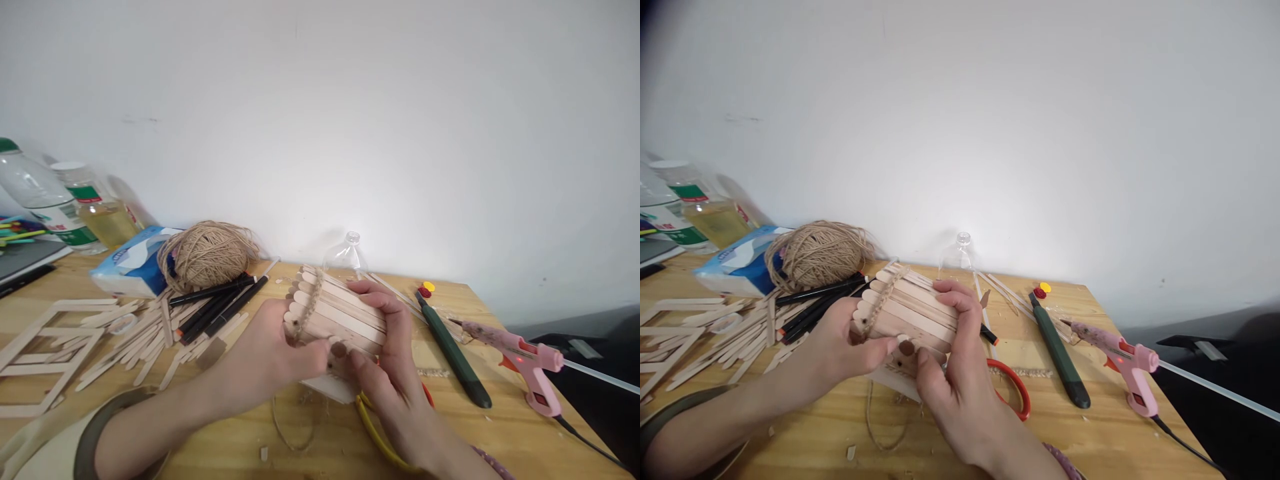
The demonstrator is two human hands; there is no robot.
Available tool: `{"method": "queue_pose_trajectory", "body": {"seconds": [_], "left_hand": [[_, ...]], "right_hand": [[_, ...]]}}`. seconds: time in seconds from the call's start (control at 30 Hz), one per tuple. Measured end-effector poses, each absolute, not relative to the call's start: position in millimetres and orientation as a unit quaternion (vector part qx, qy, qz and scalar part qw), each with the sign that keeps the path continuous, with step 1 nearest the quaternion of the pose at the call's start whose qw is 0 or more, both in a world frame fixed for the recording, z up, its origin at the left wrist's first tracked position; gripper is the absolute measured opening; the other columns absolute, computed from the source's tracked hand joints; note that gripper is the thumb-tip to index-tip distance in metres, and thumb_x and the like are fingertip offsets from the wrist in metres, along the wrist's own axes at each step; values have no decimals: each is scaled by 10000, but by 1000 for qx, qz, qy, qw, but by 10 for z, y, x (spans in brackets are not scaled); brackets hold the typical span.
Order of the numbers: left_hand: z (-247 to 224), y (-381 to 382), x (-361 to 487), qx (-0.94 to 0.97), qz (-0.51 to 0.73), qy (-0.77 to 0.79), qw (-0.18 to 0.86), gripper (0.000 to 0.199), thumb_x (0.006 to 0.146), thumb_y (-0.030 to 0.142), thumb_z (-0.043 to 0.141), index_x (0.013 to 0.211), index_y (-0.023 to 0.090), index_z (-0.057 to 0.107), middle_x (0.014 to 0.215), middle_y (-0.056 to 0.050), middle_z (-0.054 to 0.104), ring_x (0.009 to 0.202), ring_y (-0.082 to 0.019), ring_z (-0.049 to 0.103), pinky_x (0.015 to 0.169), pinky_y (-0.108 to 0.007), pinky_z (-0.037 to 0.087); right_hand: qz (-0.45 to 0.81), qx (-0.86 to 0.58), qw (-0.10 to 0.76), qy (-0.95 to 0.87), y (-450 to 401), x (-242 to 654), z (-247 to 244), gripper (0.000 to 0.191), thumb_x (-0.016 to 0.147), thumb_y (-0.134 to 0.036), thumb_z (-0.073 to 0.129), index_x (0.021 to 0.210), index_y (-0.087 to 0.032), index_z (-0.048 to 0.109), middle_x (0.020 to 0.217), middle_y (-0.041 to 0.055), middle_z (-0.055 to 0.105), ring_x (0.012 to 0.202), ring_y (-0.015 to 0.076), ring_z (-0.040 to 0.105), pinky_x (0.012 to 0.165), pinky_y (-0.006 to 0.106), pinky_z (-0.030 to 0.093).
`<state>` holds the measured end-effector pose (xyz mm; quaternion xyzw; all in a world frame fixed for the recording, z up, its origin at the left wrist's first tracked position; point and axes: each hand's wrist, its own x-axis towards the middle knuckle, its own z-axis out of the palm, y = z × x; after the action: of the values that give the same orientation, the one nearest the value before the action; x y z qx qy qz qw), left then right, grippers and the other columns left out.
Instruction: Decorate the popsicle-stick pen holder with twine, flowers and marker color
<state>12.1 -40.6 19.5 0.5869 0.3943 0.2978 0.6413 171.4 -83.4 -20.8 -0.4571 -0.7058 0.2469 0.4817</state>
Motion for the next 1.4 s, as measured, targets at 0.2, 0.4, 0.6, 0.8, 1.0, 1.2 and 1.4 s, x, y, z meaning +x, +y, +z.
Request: {"method": "queue_pose_trajectory", "body": {"seconds": [0.2, 0.4, 0.6, 0.8, 1.0, 1.2, 1.4], "left_hand": [[153, -393, 70, 593, 319, 361, 645, 109, 650, 247, 542, 596, 170, 488, 577, 38, 425, 573, -100, 354, 519, -210, 349], [206, -388, 65, 582, 329, 403, 625, 154, 633, 279, 544, 546, 185, 459, 557, 39, 427, 557, -111, 383, 517, -227, 342], [191, -291, 31, 519, 314, 471, 641, 220, 720, 384, 576, 680, 168, 569, 664, 8, 558, 638, -155, 528, 568, -249, 383], [81, -249, -5, 513, 346, 511, 597, 255, 761, 439, 589, 752, 185, 605, 777, 11, 605, 767, -168, 570, 633, -242, 398], [95, -244, -19, 565, 326, 481, 586, 300, 793, 462, 541, 704, 176, 563, 683, 22, 562, 661, -152, 539, 580, -245, 383], [178, -276, -5, 640, 271, 504, 513, 350, 842, 481, 448, 716, 180, 574, 711, 4, 563, 704, -169, 529, 597, -256, 374], [142, -289, 7, 696, 247, 480, 473, 370, 878, 442, 384, 649, 183, 515, 588, 32, 446, 624, -154, 456, 565, -268, 333]], "right_hand": [[259, -441, 476, -715, -815, 1733, -189, 390, 851, -200, 392, 1209, -276, 254, 1317, 64, 286, 1256, 231, 259, 1020, 386, 323], [259, -484, 450, -704, -796, 1715, -170, 345, 888, -210, 411, 1189, -276, 257, 1291, 75, 325, 1222, 224, 328, 1002, 383, 356], [228, -516, 399, -723, -754, 1787, -92, 361, 942, -304, 391, 1283, -261, 280, 1313, 94, 376, 1255, 231, 359, 970, 397, 408], [-143, -416, 366, -820, -699, 1873, -35, 244, 840, -65, 566, 1034, -209, 525, 945, 67, 573, 874, 200, 526, 754, 353, 450], [-194, -398, 268, -855, -742, 1923, -47, 275, 843, -50, 535, 1091, -164, 559, 916, 88, 632, 836, 216, 561, 675, 343, 459], [-228, -377, 246, -863, -760, 1875, -24, 257, 834, -17, 505, 1066, -95, 580, 938, 135, 676, 832, 237, 608, 671, 349, 496], [-276, -365, 201, -866, -770, 1759, 37, 254, 894, -38, 398, 876, -79, 648, 762, 119, 692, 656, 204, 613, 546, 313, 480]]}}
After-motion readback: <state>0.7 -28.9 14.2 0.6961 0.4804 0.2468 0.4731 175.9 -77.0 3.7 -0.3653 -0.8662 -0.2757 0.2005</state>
